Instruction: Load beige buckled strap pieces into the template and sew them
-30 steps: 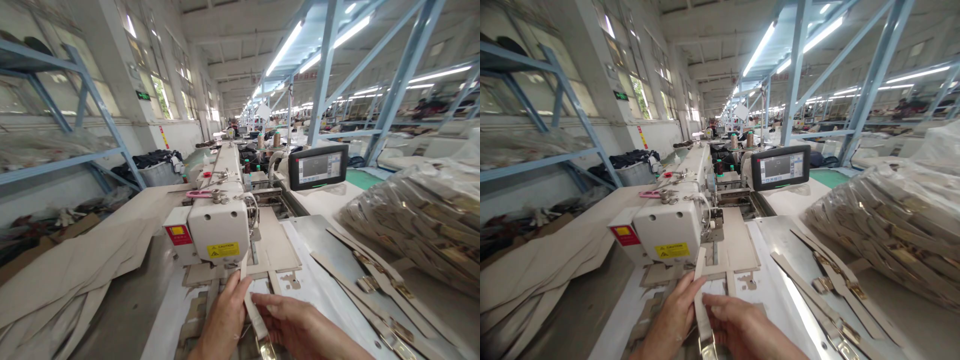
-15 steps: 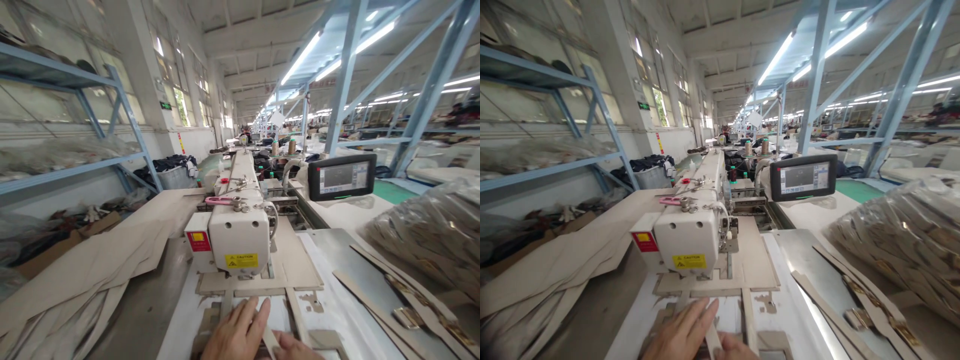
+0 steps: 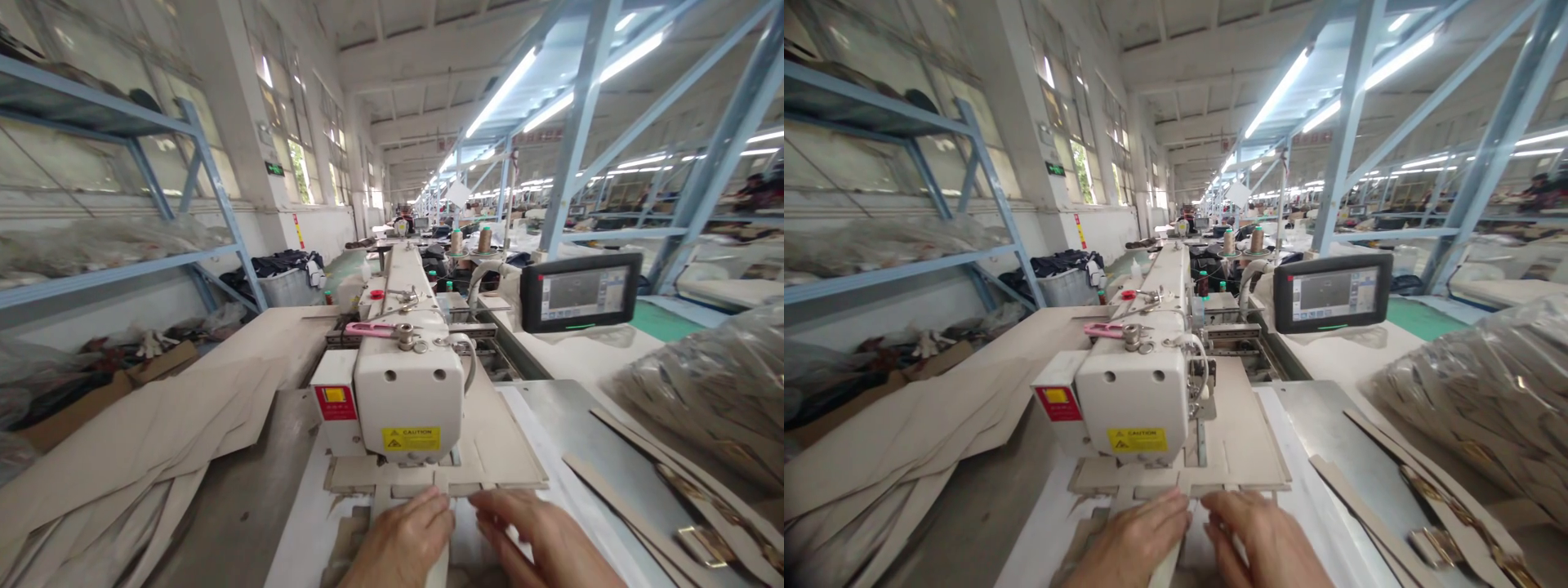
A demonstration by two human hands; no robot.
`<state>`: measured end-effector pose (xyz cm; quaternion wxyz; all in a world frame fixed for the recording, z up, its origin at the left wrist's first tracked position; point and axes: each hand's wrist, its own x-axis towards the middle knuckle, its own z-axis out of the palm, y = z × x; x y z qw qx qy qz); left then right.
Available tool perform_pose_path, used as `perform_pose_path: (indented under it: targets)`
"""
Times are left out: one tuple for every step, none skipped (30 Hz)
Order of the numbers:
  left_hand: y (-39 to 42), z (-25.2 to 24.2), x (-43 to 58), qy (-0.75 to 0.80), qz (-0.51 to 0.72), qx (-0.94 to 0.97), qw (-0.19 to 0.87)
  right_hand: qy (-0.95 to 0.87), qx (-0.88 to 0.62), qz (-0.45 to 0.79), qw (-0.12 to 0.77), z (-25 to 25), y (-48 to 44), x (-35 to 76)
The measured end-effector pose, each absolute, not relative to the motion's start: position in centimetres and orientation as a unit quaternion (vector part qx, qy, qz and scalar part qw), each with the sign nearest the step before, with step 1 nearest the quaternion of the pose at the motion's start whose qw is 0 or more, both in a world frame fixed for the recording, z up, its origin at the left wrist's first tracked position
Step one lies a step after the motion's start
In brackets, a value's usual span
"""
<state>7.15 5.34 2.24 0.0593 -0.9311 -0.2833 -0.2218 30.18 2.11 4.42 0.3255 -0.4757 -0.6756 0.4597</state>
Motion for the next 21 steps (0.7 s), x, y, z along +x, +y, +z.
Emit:
perform_pose_path:
  targets:
    - [5.4, 1.5, 7.4, -0.295, -0.222, -0.927, 0.063, -0.722, -0.481, 0.391, 0.308, 4.4, 3.1, 30.4]
    - [5.5, 0.7, 7.8, -0.308, -0.225, -0.922, 0.071, -0.762, -0.475, 0.332, 0.29, 4.3, 3.9, 30.4]
    - [5.5, -0.2, 8.1, -0.325, -0.232, -0.913, 0.081, -0.791, -0.462, 0.291, 0.276, 4.1, 4.6, 30.3]
    - [5.5, -1.1, 8.5, -0.342, -0.239, -0.904, 0.097, -0.808, -0.447, 0.272, 0.27, 3.8, 5.1, 30.1]
    - [5.5, -2.0, 8.9, -0.355, -0.246, -0.894, 0.117, -0.817, -0.44, 0.261, 0.266, 3.5, 5.5, 29.9]
    - [5.4, -2.9, 9.2, -0.366, -0.252, -0.885, 0.139, -0.822, -0.441, 0.249, 0.259, 3.3, 5.7, 29.6]
    - [5.4, -3.8, 9.5, -0.373, -0.26, -0.876, 0.161, -0.826, -0.446, 0.239, 0.248, 3.1, 5.8, 29.4]
    - [5.4, -4.6, 9.7, -0.376, -0.27, -0.866, 0.186, -0.83, -0.452, 0.228, 0.233, 3.0, 5.8, 29.1]
    - [5.4, -5.1, 9.9, -0.376, -0.282, -0.858, 0.208, -0.836, -0.454, 0.218, 0.217, 3.0, 5.8, 29.0]
    - [5.4, -5.4, 9.9, -0.373, -0.293, -0.851, 0.225, -0.843, -0.454, 0.207, 0.203, 3.0, 5.8, 28.8]
    - [5.4, -5.5, 10.0, -0.374, -0.307, -0.842, 0.237, -0.849, -0.453, 0.194, 0.192, 3.1, 5.8, 28.7]
    - [5.4, -5.2, 10.0, -0.373, -0.315, -0.837, 0.245, -0.854, -0.452, 0.179, 0.187, 3.1, 5.8, 28.6]
    - [5.5, -4.7, 10.0, -0.371, -0.315, -0.839, 0.245, -0.856, -0.452, 0.165, 0.187, 3.2, 5.8, 28.6]
    - [5.5, -4.0, 10.0, -0.367, -0.31, -0.844, 0.239, -0.856, -0.455, 0.153, 0.192, 3.2, 5.9, 28.5]
    - [5.5, -3.3, 9.9, -0.36, -0.31, -0.849, 0.234, -0.854, -0.459, 0.145, 0.199, 3.3, 6.0, 28.5]
    - [5.6, -2.6, 9.9, -0.349, -0.315, -0.852, 0.231, -0.849, -0.465, 0.141, 0.206, 3.2, 6.1, 28.4]
    - [5.6, -1.9, 9.8, -0.337, -0.326, -0.852, 0.233, -0.845, -0.471, 0.141, 0.213, 3.2, 6.3, 28.4]
    - [5.6, -1.4, 9.6, -0.325, -0.341, -0.849, 0.238, -0.841, -0.475, 0.143, 0.217, 3.1, 6.4, 28.5]
    - [5.6, -1.0, 9.5, -0.316, -0.352, -0.846, 0.244, -0.837, -0.478, 0.147, 0.22, 3.1, 6.4, 28.5]
    - [5.6, -0.7, 9.3, -0.309, -0.347, -0.851, 0.246, -0.835, -0.481, 0.149, 0.221, 3.0, 6.5, 28.5]
    - [5.6, -0.5, 9.2, -0.309, -0.327, -0.86, 0.243, -0.834, -0.482, 0.151, 0.222, 2.9, 6.5, 28.5]
